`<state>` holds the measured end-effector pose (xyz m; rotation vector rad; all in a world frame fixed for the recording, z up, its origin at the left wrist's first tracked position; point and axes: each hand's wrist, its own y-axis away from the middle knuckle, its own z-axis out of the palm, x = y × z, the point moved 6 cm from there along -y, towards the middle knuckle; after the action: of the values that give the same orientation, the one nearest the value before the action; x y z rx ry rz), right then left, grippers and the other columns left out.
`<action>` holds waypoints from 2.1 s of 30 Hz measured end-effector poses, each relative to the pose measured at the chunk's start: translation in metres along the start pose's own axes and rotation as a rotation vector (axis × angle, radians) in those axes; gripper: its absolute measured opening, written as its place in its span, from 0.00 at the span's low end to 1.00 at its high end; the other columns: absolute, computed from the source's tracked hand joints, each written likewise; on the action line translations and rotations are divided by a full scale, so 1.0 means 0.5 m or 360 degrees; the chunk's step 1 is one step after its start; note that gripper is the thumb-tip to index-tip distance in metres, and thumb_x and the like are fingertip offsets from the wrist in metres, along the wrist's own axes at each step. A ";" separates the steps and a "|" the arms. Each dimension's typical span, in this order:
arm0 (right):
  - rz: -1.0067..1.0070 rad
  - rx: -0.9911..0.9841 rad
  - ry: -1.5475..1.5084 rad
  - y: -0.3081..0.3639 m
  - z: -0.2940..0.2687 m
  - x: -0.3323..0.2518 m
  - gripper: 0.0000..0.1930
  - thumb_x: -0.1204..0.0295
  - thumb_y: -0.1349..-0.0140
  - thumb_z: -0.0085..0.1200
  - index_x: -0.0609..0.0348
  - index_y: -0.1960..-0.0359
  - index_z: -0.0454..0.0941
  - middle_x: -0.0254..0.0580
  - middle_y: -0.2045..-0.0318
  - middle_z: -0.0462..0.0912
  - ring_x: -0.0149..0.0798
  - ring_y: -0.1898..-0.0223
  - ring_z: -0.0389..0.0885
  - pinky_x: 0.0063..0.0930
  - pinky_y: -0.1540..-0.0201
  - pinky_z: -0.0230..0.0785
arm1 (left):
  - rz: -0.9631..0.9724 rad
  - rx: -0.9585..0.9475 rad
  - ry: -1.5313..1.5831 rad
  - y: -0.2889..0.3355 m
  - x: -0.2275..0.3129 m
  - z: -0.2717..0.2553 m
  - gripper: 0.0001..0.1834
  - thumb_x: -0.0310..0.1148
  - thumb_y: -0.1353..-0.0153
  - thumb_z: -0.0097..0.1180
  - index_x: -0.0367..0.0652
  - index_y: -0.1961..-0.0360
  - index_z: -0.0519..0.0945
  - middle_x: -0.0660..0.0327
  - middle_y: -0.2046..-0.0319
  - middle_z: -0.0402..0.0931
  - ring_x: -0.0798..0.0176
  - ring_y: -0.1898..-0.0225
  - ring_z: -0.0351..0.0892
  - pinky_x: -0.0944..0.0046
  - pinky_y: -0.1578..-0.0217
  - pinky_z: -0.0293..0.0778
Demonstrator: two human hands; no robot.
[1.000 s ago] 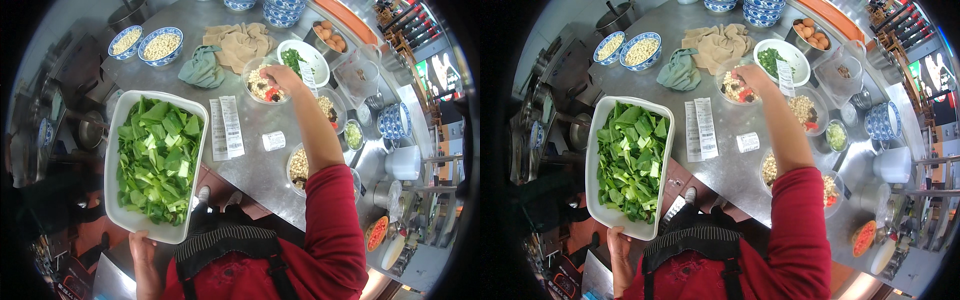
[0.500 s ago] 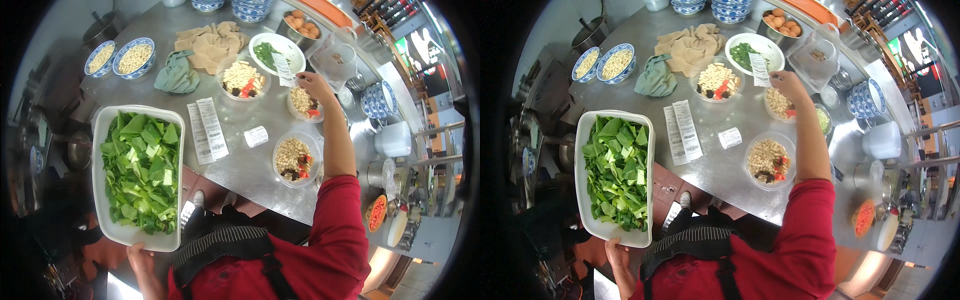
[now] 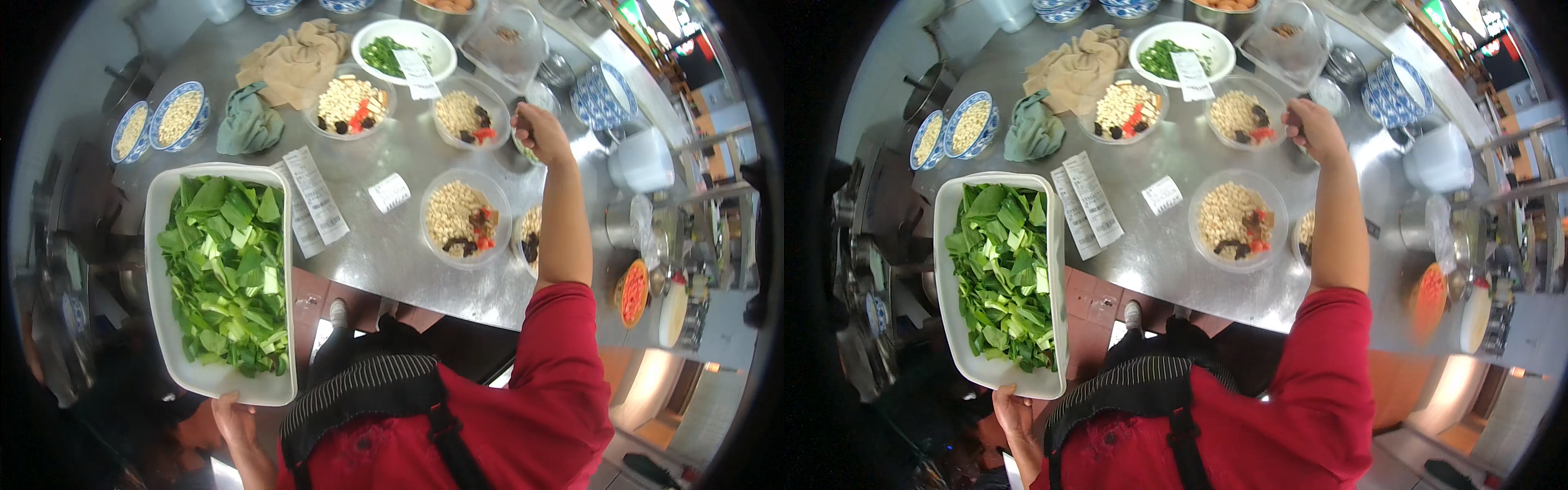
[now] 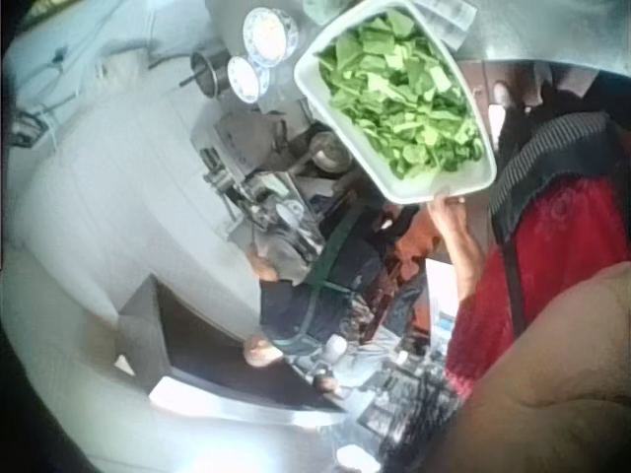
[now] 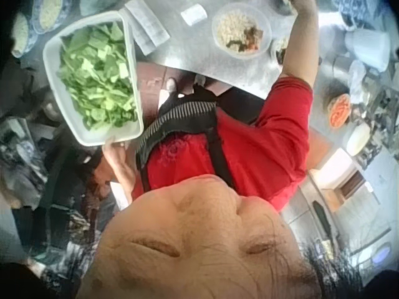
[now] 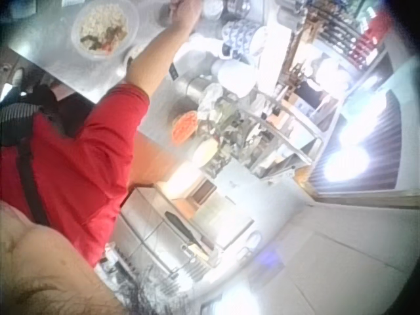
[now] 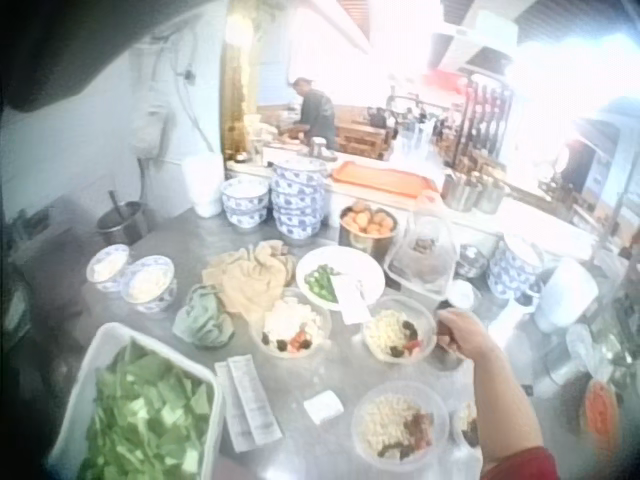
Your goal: The person scoops puffed rice into clear bowls, then adds dried mushrooms, diced tomatoes, and chopped greens from containers. The bowls are arranged on a stainless steel counter in a commercial kitchen.
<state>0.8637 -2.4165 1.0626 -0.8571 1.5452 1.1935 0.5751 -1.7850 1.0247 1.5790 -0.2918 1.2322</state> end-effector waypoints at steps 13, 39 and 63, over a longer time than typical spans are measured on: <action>0.0421 0.0277 -0.0949 0.757 0.009 0.398 0.09 0.67 0.39 0.46 0.56 0.75 0.69 0.34 0.79 0.70 0.23 0.84 0.61 0.13 0.88 0.46 | 0.0074 -0.0778 -0.0364 -0.043 0.094 0.064 0.21 0.23 0.58 0.48 0.28 0.59 0.67 0.55 0.75 0.70 0.63 0.84 0.67 0.70 0.86 0.65; 0.0976 0.0877 -0.0657 0.262 0.314 0.894 0.07 0.72 0.42 0.51 0.64 0.70 0.73 0.40 0.73 0.75 0.35 0.70 0.74 0.28 0.63 0.72 | -0.0862 -0.0349 -0.0690 -0.064 -0.189 -0.185 0.23 0.25 0.57 0.47 0.29 0.55 0.70 0.55 0.67 0.75 0.63 0.75 0.75 0.70 0.81 0.69; -0.0866 -0.1596 0.1563 0.590 0.778 0.185 0.31 0.63 0.51 0.60 0.62 0.47 0.63 0.62 0.53 0.68 0.45 0.70 0.80 0.32 0.70 0.74 | -0.0798 -0.0283 -0.0746 -0.010 -0.030 -0.050 0.13 0.24 0.52 0.45 0.28 0.65 0.75 0.54 0.75 0.77 0.64 0.83 0.74 0.72 0.86 0.68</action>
<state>0.6704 -1.9597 1.0365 -2.6262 1.1359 1.1401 0.5581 -1.7681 1.0072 1.6396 -0.2694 0.4347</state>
